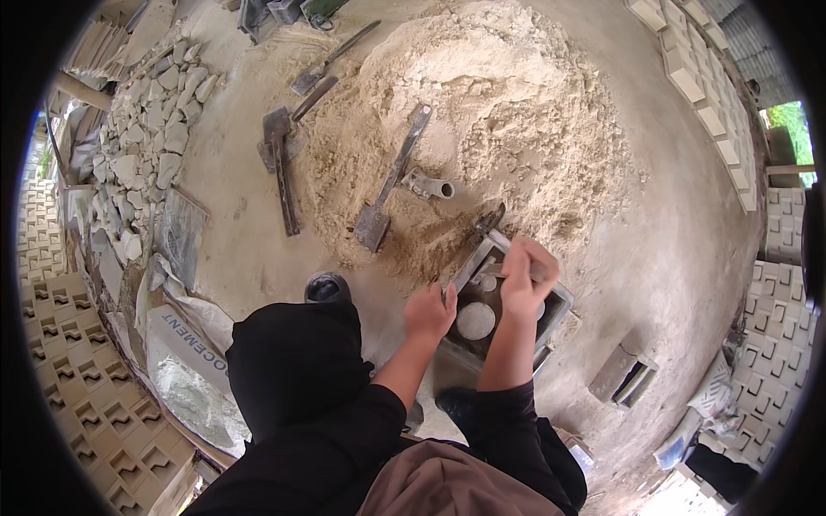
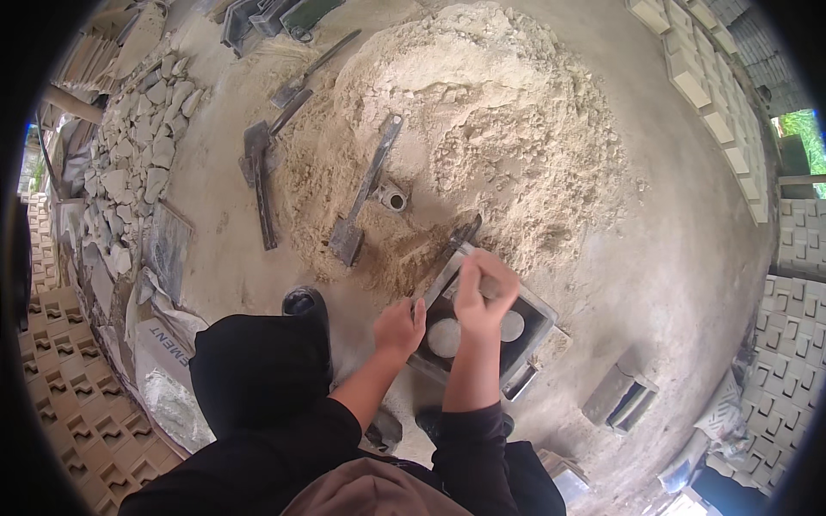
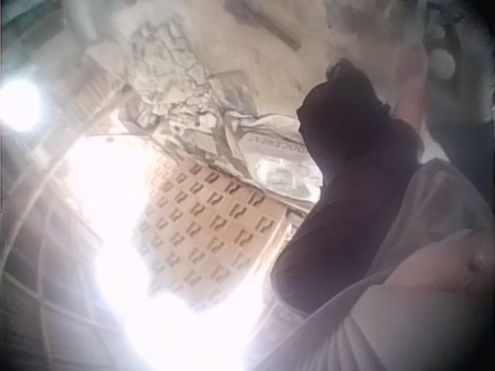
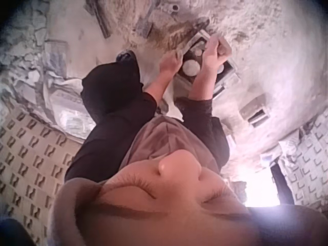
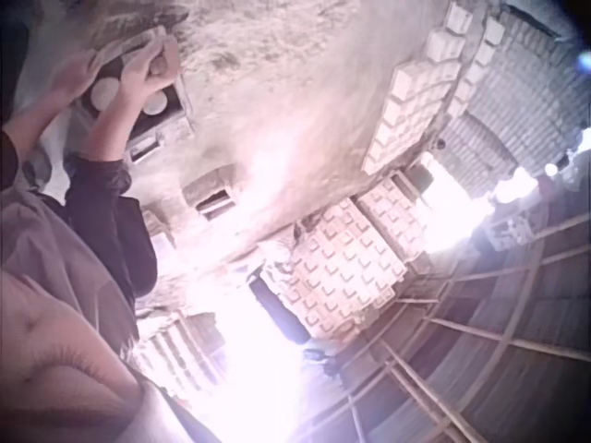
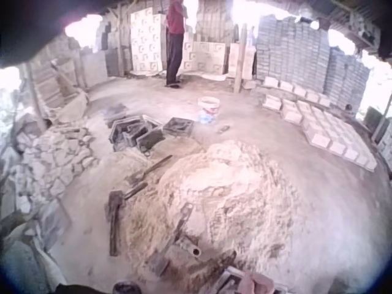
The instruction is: The person packs a fine material into circular molds within a square frame by hand, using a small mallet to tamp the material down and a flat tool to level it.
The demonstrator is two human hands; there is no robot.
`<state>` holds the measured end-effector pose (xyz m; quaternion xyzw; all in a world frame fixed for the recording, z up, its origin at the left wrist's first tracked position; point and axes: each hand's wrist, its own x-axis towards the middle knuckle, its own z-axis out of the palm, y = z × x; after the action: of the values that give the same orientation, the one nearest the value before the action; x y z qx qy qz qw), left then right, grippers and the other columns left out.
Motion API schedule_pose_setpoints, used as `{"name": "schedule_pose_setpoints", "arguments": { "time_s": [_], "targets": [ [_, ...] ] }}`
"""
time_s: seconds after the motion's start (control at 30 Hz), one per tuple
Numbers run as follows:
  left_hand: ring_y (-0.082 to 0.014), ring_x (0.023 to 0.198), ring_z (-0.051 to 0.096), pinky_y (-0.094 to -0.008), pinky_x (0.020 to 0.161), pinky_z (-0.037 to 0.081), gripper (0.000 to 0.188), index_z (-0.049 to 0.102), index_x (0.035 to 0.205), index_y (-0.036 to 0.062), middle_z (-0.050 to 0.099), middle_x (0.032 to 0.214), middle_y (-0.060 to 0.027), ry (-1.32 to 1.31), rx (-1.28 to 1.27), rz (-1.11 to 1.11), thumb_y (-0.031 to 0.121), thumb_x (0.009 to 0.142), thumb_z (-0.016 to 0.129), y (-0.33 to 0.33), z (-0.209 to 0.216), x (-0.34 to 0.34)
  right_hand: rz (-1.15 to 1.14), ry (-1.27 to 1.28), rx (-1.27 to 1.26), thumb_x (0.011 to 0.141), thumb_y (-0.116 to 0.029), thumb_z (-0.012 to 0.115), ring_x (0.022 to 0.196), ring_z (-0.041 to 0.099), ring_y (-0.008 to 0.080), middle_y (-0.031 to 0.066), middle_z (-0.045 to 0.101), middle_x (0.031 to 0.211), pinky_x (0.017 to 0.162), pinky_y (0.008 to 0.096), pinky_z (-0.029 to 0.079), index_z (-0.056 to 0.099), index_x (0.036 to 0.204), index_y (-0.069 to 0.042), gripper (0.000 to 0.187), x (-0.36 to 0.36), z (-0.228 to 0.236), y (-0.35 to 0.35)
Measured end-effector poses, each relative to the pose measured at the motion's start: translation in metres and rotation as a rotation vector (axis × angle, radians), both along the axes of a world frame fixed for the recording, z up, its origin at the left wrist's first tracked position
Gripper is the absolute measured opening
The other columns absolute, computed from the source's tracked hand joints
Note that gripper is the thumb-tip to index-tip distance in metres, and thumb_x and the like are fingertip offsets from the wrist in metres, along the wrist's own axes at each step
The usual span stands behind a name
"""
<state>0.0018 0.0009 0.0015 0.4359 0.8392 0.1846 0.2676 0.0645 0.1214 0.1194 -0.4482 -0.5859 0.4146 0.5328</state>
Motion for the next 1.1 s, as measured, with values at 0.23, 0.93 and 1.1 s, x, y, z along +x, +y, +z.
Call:
{"name": "schedule_pose_setpoints", "arguments": {
  "time_s": [0.23,0.93,1.1],
  "targets": [
    [-0.0362,0.074,0.056,-0.0464,0.065,0.044,0.041,0.054,0.076,0.0062,0.058,0.072,-0.0172,-0.063,-0.111,0.015,0.041,0.087,0.037,0.005,0.014,-0.001,-0.327,0.180,-0.170,0.083,-0.004,0.048,0.044,0.029,0.0034,-0.0026,0.035,0.048,0.039,0.0219,0.020,0.034,0.052,-0.005,0.034,0.003,0.011,-0.001],
    [-0.0357,0.072,0.056,-0.0460,0.064,0.044,0.040,0.054,0.075,0.0052,0.059,0.074,-0.0159,-0.037,-0.098,-0.005,0.040,0.086,0.038,0.003,0.010,0.000,-0.492,0.001,0.017,0.091,-0.014,0.041,0.044,0.031,0.0065,-0.0017,0.036,0.047,0.042,0.0230,0.022,0.034,0.054,-0.007,0.038,0.000,0.018,-0.018],
    [-0.0352,0.067,0.056,-0.0455,0.059,0.045,0.041,0.055,0.073,0.0058,0.058,0.068,-0.0155,0.021,-0.033,-0.002,0.042,0.085,0.039,-0.001,0.001,0.000,-0.452,-0.016,0.048,0.093,-0.020,0.041,0.045,0.030,0.0065,-0.0018,0.036,0.048,0.042,0.0225,0.024,0.036,0.058,-0.007,0.037,-0.001,0.007,-0.013]
  ]
}}
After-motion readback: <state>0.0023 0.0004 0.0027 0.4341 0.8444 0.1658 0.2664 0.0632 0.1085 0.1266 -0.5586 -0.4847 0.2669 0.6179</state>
